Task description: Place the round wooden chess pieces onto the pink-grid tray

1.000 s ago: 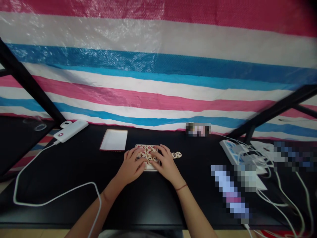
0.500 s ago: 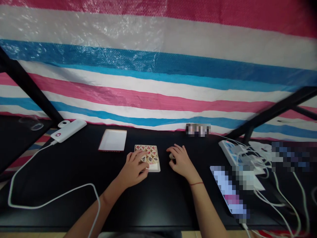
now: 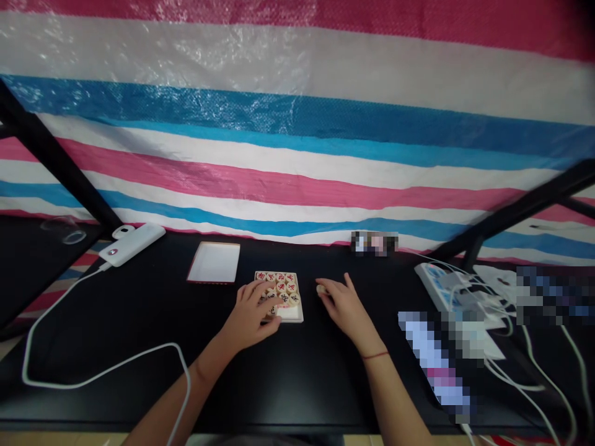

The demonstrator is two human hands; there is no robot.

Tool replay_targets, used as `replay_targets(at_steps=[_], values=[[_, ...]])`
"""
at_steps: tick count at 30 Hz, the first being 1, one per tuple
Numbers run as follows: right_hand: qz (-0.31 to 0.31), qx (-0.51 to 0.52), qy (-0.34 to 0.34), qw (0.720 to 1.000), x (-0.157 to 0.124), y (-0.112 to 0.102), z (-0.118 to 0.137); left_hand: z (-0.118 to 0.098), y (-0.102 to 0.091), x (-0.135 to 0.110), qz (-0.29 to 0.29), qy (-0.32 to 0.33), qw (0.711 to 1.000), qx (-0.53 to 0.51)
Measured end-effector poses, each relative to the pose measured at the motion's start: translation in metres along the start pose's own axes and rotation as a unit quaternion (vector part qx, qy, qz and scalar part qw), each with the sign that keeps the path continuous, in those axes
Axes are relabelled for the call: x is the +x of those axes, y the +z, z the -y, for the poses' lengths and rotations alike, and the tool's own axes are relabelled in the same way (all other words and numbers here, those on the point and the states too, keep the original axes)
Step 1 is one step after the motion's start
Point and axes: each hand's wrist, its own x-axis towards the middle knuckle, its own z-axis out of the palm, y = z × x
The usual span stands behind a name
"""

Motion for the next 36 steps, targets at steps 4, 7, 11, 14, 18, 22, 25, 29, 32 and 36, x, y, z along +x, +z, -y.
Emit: replay_targets(at_steps=[4, 7, 11, 14, 18, 22, 25, 29, 32, 36], values=[[-0.012, 0.114, -0.037, 0.993, -0.006, 0.006, 0.044, 0.001, 0.003, -0.001, -0.007, 0.002, 1.0, -0.001], [-0.007, 0.143, -0.049, 0.989, -0.01, 0.016, 0.07, 0.001, 0.004, -0.001, -0.006, 0.002, 1.0, -0.006], [-0.01, 0.118, -0.039, 0.992, -0.014, 0.022, 0.077, 0.0, 0.003, -0.002, 0.008, 0.002, 1.0, -0.006], [-0.01, 0.083, -0.025, 0.996, -0.016, 0.018, 0.071, -0.001, 0.003, -0.002, 0.016, 0.005, 1.0, -0.007], [-0.005, 0.068, -0.005, 0.998, -0.02, 0.013, 0.066, -0.003, 0.003, -0.001, 0.036, 0.023, 0.999, 0.001], [-0.008, 0.083, -0.005, 0.997, -0.02, 0.019, 0.069, -0.005, 0.003, -0.001, 0.031, 0.028, 0.999, 0.015], [-0.005, 0.077, -0.01, 0.997, -0.019, 0.022, 0.073, -0.005, 0.001, -0.002, 0.003, 0.02, 1.0, 0.023], [-0.004, 0.073, -0.012, 0.997, -0.018, 0.02, 0.074, -0.001, -0.001, -0.002, -0.026, -0.001, 0.999, 0.023], [-0.008, 0.092, -0.011, 0.996, -0.019, 0.018, 0.075, 0.0, 0.0, -0.002, -0.023, -0.003, 1.0, 0.021], [-0.012, 0.121, -0.02, 0.992, -0.02, 0.018, 0.077, 0.001, 0.0, -0.003, -0.015, -0.002, 1.0, 0.017]])
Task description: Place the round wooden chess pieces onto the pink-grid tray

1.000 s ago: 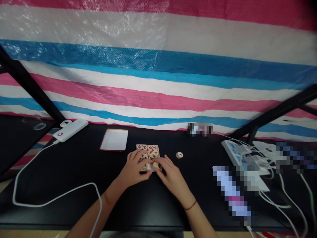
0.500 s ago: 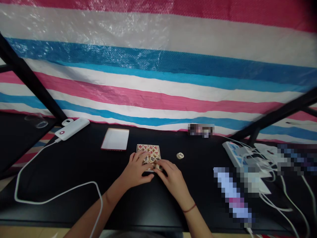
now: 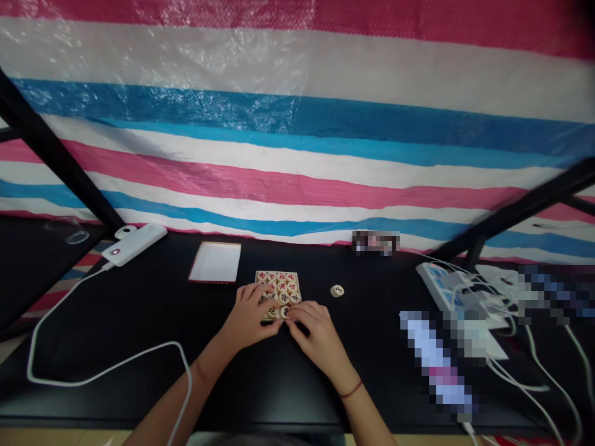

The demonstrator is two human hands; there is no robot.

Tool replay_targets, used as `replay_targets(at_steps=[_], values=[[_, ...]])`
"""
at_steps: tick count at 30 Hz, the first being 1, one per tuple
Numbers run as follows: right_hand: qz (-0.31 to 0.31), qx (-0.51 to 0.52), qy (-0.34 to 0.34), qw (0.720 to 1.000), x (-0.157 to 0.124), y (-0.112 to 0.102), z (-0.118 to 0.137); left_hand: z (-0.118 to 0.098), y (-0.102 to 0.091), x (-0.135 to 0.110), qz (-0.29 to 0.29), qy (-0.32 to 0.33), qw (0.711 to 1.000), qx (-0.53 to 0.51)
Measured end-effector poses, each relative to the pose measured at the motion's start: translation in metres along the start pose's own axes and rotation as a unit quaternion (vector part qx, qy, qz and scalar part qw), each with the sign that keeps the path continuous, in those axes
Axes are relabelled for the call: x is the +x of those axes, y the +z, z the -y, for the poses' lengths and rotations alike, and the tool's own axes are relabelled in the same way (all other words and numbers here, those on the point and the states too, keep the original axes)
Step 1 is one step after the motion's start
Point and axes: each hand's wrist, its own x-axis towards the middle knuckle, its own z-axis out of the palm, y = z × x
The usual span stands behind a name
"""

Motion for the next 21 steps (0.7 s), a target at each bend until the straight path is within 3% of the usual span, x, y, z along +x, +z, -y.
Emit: replay_targets(at_steps=[4, 9, 11, 15, 21], values=[[-0.056, -0.012, 0.007, 0.998, -0.002, 0.001, -0.008, -0.002, -0.002, 0.002, 0.003, 0.004, 1.0, 0.004], [-0.196, -0.106, 0.084, 0.971, -0.001, -0.012, -0.052, -0.006, 0.0, 0.015, 0.006, 0.04, 0.999, 0.022], [-0.194, -0.158, 0.116, 0.961, -0.001, -0.017, -0.073, -0.008, 0.002, 0.019, 0.008, 0.057, 0.998, 0.025], [-0.127, -0.19, 0.141, 0.963, -0.006, -0.019, -0.102, -0.009, 0.008, 0.019, 0.015, 0.102, 0.994, 0.022], [-0.11, -0.174, 0.134, 0.969, -0.012, -0.013, -0.107, -0.009, 0.011, 0.016, 0.017, 0.11, 0.993, 0.026]])
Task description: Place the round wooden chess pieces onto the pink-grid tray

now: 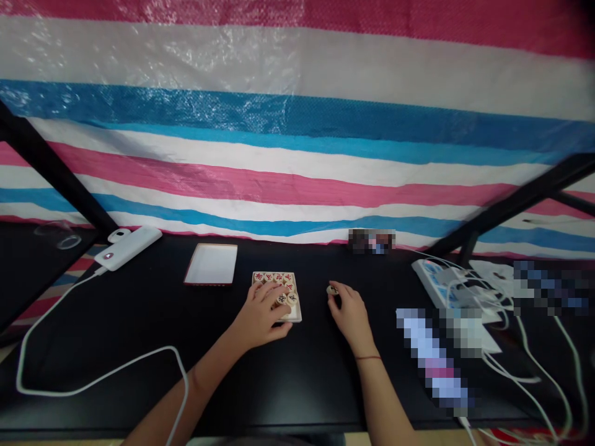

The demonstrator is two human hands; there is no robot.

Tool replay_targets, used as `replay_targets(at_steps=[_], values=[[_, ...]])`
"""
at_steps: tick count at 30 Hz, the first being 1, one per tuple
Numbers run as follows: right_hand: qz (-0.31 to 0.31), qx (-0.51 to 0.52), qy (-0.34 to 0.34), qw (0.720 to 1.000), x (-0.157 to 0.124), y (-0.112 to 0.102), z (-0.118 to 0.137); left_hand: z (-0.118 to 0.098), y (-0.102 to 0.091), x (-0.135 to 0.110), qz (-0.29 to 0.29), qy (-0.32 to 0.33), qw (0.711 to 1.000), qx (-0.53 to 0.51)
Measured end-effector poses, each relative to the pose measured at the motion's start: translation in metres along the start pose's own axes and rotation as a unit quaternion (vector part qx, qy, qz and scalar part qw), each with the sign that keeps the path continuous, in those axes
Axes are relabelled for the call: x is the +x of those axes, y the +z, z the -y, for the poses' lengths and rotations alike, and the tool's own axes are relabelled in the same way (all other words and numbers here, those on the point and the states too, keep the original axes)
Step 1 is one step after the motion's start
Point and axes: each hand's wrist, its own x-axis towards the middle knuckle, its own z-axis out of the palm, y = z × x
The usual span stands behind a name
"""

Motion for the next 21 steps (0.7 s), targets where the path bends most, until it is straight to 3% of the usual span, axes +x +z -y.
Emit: replay_targets(at_steps=[5, 11, 16, 21], values=[[-0.014, 0.028, 0.009, 0.999, 0.001, -0.003, 0.01, -0.001, 0.004, 0.002, 0.001, 0.015, 1.0, 0.01], [-0.018, 0.177, -0.021, 0.984, -0.001, -0.012, 0.044, -0.001, 0.007, 0.0, 0.004, 0.011, 1.0, 0.016], [0.022, 0.242, -0.079, 0.967, -0.006, -0.017, 0.07, -0.001, 0.005, -0.001, 0.007, 0.0, 1.0, 0.011], [0.054, 0.246, -0.101, 0.962, -0.009, -0.014, 0.07, -0.002, 0.004, -0.002, -0.003, -0.025, 1.0, 0.002]])
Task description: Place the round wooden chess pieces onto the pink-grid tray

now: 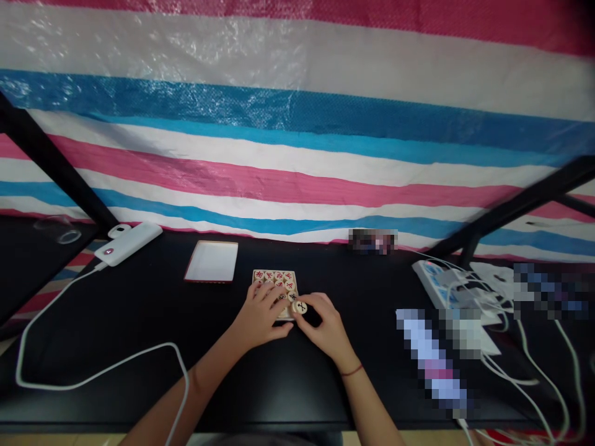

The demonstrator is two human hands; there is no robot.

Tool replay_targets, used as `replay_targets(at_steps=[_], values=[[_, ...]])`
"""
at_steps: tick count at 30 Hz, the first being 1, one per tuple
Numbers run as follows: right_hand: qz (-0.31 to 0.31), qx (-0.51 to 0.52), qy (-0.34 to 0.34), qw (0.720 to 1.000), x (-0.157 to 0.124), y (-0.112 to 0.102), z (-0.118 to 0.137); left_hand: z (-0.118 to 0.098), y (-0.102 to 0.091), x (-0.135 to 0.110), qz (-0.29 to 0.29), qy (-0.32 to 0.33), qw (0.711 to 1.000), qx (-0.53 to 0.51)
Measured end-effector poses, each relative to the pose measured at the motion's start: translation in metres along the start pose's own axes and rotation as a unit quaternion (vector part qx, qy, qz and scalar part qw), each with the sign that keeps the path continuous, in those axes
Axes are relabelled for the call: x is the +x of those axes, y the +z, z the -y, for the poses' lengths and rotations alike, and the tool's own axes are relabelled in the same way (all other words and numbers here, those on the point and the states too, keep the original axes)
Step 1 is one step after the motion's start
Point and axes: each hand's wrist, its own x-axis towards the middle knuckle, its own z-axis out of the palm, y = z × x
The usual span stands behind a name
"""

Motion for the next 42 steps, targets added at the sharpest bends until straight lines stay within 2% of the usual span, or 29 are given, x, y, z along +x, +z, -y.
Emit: replay_targets(at_steps=[22, 31, 35, 36, 38, 40, 42], values=[[0.012, 0.017, -0.025, 0.999, -0.002, 0.002, 0.001, 0.002, -0.002, -0.008, -0.008, -0.02, 0.998, -0.057], [0.029, 0.006, -0.02, 0.999, -0.003, 0.006, -0.004, 0.009, 0.001, -0.008, 0.021, -0.007, 0.999, -0.029], [0.013, 0.018, -0.016, 1.0, -0.002, 0.008, -0.004, 0.011, -0.002, -0.005, 0.005, 0.003, 1.0, -0.007], [0.007, 0.023, -0.012, 1.0, -0.002, 0.008, -0.003, 0.012, -0.004, -0.004, -0.01, -0.007, 1.0, 0.004], [-0.008, 0.032, 0.001, 0.999, -0.003, 0.006, -0.002, 0.019, -0.011, -0.006, -0.05, -0.072, 0.995, 0.041], [-0.024, 0.035, 0.014, 0.999, -0.004, 0.004, -0.002, 0.032, -0.017, -0.01, -0.092, -0.186, 0.973, 0.096], [-0.038, 0.037, 0.027, 0.998, -0.004, 0.004, -0.005, 0.048, -0.022, -0.015, -0.092, -0.287, 0.943, 0.143]])
